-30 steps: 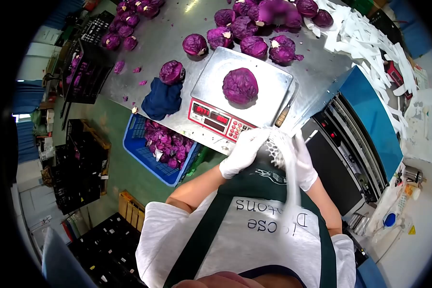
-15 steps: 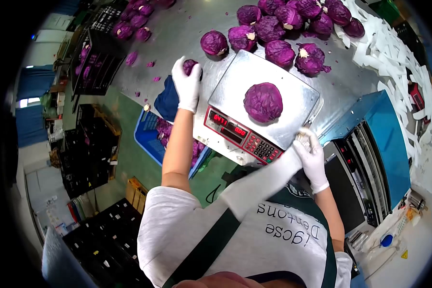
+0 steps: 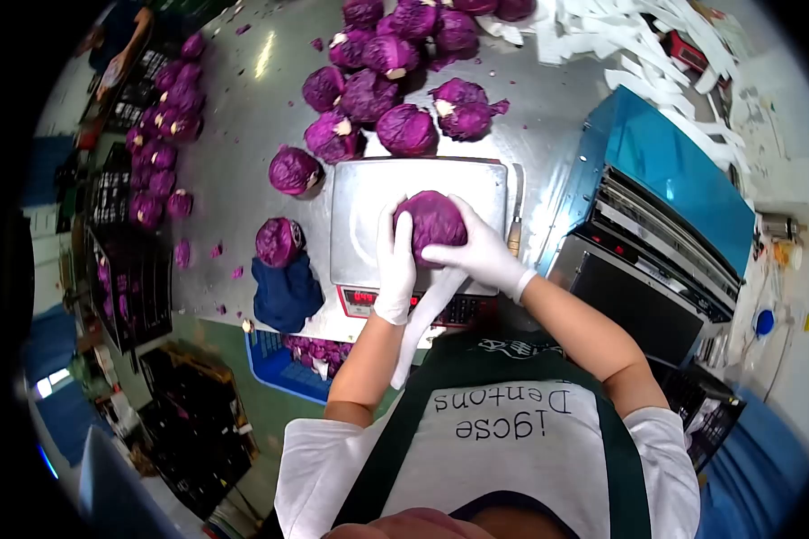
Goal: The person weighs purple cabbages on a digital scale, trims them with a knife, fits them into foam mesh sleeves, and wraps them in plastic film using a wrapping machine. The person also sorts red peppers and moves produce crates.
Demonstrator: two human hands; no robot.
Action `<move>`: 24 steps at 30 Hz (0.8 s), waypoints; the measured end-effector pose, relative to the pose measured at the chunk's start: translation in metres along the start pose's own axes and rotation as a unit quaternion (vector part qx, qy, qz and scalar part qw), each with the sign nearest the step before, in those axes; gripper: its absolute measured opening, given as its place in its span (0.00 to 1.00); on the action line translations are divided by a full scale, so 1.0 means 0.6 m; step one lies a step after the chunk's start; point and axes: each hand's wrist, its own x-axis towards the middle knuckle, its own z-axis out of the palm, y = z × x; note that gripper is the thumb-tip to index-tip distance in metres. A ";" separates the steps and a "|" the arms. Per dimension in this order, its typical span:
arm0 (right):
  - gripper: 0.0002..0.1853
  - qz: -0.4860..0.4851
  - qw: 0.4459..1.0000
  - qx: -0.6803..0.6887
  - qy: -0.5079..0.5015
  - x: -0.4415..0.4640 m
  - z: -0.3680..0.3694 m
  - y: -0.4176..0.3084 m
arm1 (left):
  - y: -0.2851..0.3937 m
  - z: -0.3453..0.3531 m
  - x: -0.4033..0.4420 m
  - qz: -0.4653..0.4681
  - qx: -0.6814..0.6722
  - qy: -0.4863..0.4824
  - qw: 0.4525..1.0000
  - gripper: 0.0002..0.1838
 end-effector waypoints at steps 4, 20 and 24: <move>0.38 0.032 0.984 0.174 0.013 0.026 -0.078 -0.021 | 0.068 0.049 0.066 0.047 0.057 -0.103 0.992 0.28; 0.52 0.008 0.783 0.544 0.302 0.267 -0.245 0.096 | 0.024 0.066 0.514 0.176 0.487 0.084 0.851 0.54; 0.49 0.002 0.757 0.466 0.458 0.285 -0.217 0.094 | 0.012 0.065 0.544 0.094 0.584 0.074 0.803 0.61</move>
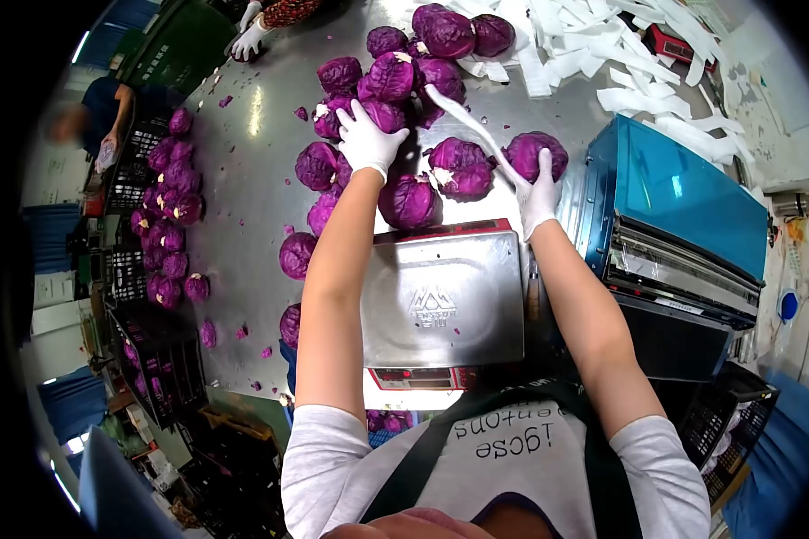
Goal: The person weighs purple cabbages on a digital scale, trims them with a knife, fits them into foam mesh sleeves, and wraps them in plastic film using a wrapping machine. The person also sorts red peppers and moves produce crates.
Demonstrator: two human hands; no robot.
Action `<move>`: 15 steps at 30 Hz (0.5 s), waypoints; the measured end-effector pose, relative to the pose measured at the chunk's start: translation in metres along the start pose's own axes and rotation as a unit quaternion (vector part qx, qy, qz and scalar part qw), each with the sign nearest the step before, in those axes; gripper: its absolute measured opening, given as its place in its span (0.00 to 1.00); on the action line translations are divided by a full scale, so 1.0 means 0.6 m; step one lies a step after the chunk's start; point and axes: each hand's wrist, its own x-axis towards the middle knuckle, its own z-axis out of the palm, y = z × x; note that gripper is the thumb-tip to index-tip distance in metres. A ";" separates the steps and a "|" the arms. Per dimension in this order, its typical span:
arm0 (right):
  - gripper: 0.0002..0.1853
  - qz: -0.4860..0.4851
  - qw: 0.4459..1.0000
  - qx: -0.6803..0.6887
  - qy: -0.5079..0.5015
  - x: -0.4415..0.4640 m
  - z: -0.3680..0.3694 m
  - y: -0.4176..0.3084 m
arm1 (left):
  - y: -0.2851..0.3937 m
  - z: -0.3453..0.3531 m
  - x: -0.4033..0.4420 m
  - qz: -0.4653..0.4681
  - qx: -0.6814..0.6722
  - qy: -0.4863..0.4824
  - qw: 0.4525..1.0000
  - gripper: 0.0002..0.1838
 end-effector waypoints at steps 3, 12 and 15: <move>0.40 0.022 0.994 -0.077 -0.074 -0.002 -0.008 -0.008 | -0.012 -0.006 0.017 -0.009 -0.072 -0.039 0.997 0.58; 0.27 -0.046 0.949 -0.224 -0.218 -0.165 -0.104 -0.063 | -0.069 -0.097 -0.070 0.084 -0.368 0.095 0.921 0.48; 0.30 -0.143 0.814 -0.467 -0.315 -0.228 -0.124 -0.104 | -0.078 -0.169 -0.211 -0.014 -0.636 -0.047 0.770 0.50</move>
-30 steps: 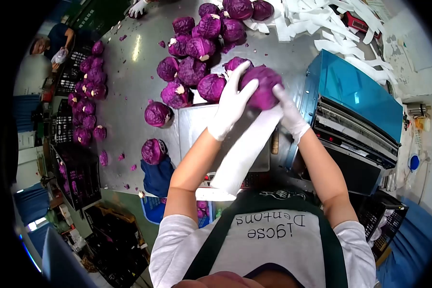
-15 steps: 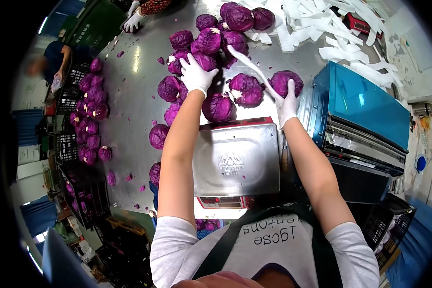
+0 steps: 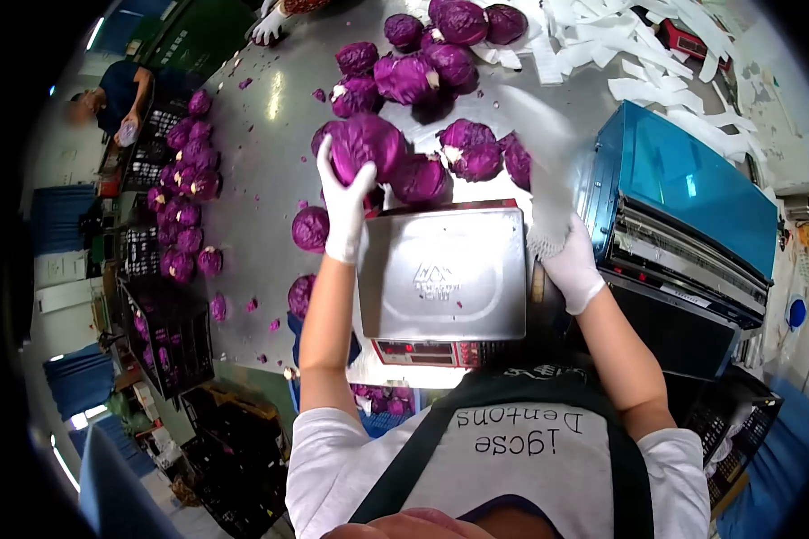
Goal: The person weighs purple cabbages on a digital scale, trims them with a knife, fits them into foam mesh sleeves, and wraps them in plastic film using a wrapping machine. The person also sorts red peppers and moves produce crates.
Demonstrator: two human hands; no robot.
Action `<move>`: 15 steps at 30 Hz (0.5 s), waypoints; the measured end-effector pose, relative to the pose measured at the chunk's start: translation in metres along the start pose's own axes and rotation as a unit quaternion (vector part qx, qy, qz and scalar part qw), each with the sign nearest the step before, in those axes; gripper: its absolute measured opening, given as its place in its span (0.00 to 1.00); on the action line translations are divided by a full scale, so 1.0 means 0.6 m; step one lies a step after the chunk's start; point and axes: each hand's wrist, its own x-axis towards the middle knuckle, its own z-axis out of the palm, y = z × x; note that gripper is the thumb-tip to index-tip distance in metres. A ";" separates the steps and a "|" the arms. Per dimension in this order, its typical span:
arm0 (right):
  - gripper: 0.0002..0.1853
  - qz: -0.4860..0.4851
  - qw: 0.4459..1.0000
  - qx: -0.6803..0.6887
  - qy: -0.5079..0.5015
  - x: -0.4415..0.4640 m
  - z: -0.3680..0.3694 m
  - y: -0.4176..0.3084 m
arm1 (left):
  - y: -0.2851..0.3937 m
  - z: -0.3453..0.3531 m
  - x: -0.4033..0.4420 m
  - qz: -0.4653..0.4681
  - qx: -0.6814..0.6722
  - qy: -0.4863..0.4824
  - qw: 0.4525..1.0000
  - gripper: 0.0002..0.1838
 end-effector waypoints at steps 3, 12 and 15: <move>0.16 -0.211 0.944 -0.244 -0.075 -0.041 0.009 0.002 | -0.013 -0.019 -0.132 0.063 0.080 -0.006 0.995 0.52; 0.17 0.123 0.926 0.289 -0.208 -0.167 0.020 -0.017 | -0.020 0.048 -0.366 -0.063 0.127 0.090 0.986 0.56; 0.18 0.123 0.912 0.323 -0.222 -0.208 0.003 -0.052 | -0.016 0.057 -0.395 0.000 0.236 0.101 0.966 0.56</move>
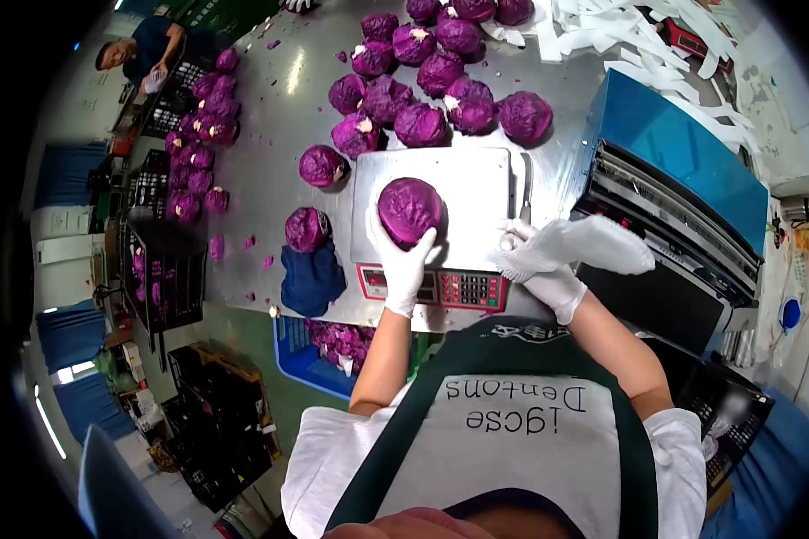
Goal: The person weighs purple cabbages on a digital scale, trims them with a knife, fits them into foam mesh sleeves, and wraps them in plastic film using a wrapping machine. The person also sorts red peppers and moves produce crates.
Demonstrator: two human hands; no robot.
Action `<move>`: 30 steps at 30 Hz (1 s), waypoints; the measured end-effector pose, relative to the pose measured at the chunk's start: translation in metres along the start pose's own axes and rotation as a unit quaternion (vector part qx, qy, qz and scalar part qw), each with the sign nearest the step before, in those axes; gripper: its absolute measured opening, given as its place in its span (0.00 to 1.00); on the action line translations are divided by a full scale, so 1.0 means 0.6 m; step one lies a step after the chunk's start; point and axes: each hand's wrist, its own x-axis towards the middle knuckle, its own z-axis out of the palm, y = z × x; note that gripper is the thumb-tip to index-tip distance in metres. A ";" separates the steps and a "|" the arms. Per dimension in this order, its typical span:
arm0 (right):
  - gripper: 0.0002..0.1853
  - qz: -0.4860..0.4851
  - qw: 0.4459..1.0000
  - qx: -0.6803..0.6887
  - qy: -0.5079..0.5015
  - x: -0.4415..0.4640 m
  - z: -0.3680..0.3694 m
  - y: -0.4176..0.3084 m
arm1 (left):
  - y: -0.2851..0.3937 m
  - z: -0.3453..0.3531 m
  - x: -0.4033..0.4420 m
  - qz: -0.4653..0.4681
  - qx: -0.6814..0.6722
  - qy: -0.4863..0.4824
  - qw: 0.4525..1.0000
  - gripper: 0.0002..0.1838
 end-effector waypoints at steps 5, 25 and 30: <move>0.16 -0.039 0.982 -0.185 0.006 -0.030 -0.030 0.041 | -0.030 -0.013 -0.021 0.002 0.012 -0.001 1.000 0.56; 0.23 0.010 0.997 0.063 0.039 -0.077 -0.005 0.028 | 0.079 0.024 -0.141 0.111 -0.101 -0.135 0.979 0.22; 0.21 0.037 0.996 0.056 0.066 -0.076 -0.003 0.028 | 0.046 0.006 -0.082 0.179 0.024 0.015 0.983 0.30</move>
